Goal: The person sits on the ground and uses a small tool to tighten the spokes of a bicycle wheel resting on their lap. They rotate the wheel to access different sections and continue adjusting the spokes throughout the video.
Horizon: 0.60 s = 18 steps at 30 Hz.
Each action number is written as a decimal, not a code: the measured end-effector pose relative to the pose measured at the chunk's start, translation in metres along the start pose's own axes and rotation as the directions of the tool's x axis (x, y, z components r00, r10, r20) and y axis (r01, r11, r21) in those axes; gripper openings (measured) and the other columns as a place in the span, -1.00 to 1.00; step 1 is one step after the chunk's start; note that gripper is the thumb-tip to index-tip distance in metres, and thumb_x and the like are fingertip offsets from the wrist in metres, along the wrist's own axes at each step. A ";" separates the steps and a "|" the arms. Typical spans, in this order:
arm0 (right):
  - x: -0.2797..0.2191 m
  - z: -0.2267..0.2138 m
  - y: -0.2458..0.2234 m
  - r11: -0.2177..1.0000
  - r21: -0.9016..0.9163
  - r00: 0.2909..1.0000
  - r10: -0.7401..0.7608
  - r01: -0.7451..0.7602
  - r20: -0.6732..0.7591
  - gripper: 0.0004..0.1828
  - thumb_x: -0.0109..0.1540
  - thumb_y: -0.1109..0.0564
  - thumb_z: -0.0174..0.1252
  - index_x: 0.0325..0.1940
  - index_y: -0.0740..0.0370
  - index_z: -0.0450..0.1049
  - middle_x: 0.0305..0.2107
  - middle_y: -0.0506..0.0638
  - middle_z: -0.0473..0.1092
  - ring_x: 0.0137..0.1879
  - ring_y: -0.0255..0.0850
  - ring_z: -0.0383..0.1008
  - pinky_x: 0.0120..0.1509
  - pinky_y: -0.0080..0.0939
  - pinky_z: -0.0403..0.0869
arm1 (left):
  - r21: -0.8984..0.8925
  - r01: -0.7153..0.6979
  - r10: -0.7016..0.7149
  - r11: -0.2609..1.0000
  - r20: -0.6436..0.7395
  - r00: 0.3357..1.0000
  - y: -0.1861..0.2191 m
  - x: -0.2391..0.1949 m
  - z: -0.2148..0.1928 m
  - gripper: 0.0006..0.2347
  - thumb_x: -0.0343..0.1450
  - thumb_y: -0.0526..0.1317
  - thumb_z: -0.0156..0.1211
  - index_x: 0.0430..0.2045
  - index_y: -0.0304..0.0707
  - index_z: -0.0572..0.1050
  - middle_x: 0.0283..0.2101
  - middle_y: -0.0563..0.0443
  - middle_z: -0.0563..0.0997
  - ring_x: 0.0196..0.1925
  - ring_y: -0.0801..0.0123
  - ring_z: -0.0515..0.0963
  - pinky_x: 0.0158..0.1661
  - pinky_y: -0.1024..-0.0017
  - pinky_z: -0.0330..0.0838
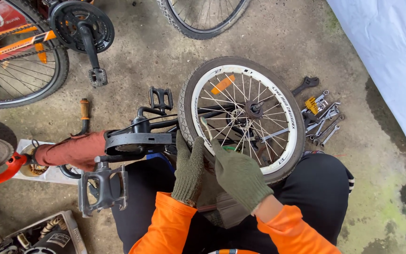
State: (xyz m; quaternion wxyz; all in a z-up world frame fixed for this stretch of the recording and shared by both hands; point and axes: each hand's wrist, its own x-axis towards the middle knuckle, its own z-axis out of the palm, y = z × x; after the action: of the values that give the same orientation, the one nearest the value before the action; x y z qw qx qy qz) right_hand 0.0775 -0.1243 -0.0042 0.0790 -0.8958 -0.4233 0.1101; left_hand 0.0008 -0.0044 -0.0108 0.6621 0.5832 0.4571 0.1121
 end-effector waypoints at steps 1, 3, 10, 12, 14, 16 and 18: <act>-0.009 0.018 0.009 0.993 0.055 0.994 0.107 -0.105 -0.031 -0.47 0.29 -0.23 -0.08 0.38 -0.61 0.27 -0.43 -0.09 0.50 -0.18 0.00 0.62 -0.26 0.13 0.57 | -0.007 0.011 -0.011 1.000 -0.006 1.000 0.001 -0.002 0.000 -0.29 0.41 0.02 0.06 0.46 -0.22 0.00 0.47 -0.28 0.21 0.41 0.08 0.37 0.28 0.33 0.30; -0.011 -0.018 -0.026 0.977 0.051 0.978 0.208 -0.209 0.017 -0.43 0.35 -0.07 -0.12 0.48 -0.31 0.24 -0.30 0.03 0.51 -0.05 -0.03 0.54 -0.02 -0.09 0.48 | -0.044 0.006 -0.006 0.999 -0.006 1.000 0.001 0.000 0.002 -0.29 0.40 0.02 0.06 0.46 -0.21 0.00 0.47 -0.28 0.21 0.40 0.08 0.38 0.27 0.32 0.31; 0.008 0.018 -0.035 0.984 0.036 0.932 0.177 -0.175 -0.316 -0.49 0.42 0.06 -0.09 0.46 0.20 0.34 -0.29 0.14 0.44 0.06 0.07 0.49 0.25 -0.11 0.42 | 0.263 0.370 -0.346 0.891 -0.134 0.929 -0.023 0.031 0.013 -0.31 0.28 0.51 0.00 0.35 1.06 -0.08 0.47 0.37 0.27 0.43 0.14 0.34 0.43 0.15 -0.01; 0.012 0.002 -0.014 0.994 0.029 0.961 0.112 -0.108 -0.252 -0.49 0.35 -0.04 -0.05 0.39 -0.01 0.38 -0.39 0.10 0.48 -0.08 0.13 0.54 -0.05 0.04 0.50 | 0.303 0.375 -0.339 0.876 -0.167 0.926 0.013 0.012 0.017 -0.36 0.37 0.37 0.01 0.40 0.82 0.00 0.45 0.20 0.30 0.44 0.11 0.34 0.47 0.16 -0.03; 0.012 -0.008 0.001 0.999 0.024 0.981 0.048 -0.045 -0.187 -0.50 0.28 -0.14 -0.01 0.32 -0.22 0.44 -0.49 0.05 0.52 -0.23 0.19 0.60 -0.36 0.19 0.58 | 0.342 0.380 -0.331 0.859 -0.196 0.923 0.024 0.001 0.014 -0.41 0.45 0.23 0.02 0.45 0.58 0.08 0.43 0.03 0.34 0.45 0.07 0.33 0.51 0.16 -0.05; 0.006 -0.012 0.008 0.997 -0.073 0.989 -0.036 0.025 -0.144 -0.35 0.17 -0.42 0.07 0.07 0.06 0.58 -0.31 0.21 0.56 -0.04 0.24 0.58 -0.07 0.30 0.57 | -0.138 0.014 -0.017 0.990 -0.015 1.000 0.008 -0.005 0.005 -0.28 0.40 0.01 0.06 0.47 -0.26 -0.02 0.52 -0.24 0.12 0.49 0.07 0.22 0.36 0.29 0.14; 0.008 -0.058 -0.016 0.997 -0.062 0.999 0.038 -0.037 0.001 -0.47 0.24 -0.19 0.05 0.17 0.14 0.45 -0.41 0.14 0.55 -0.28 0.09 0.58 -0.28 0.10 0.58 | -0.133 0.034 -0.036 0.991 -0.017 0.999 0.010 -0.006 0.006 -0.28 0.40 0.02 0.05 0.47 -0.24 -0.02 0.52 -0.23 0.13 0.49 0.08 0.24 0.35 0.29 0.15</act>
State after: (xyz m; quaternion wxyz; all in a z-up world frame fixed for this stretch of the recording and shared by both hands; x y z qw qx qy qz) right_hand 0.0864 -0.1109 0.0545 0.0487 -0.9055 -0.4097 0.0994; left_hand 0.0053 -0.0095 0.0007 0.6967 0.5288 0.4652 0.1362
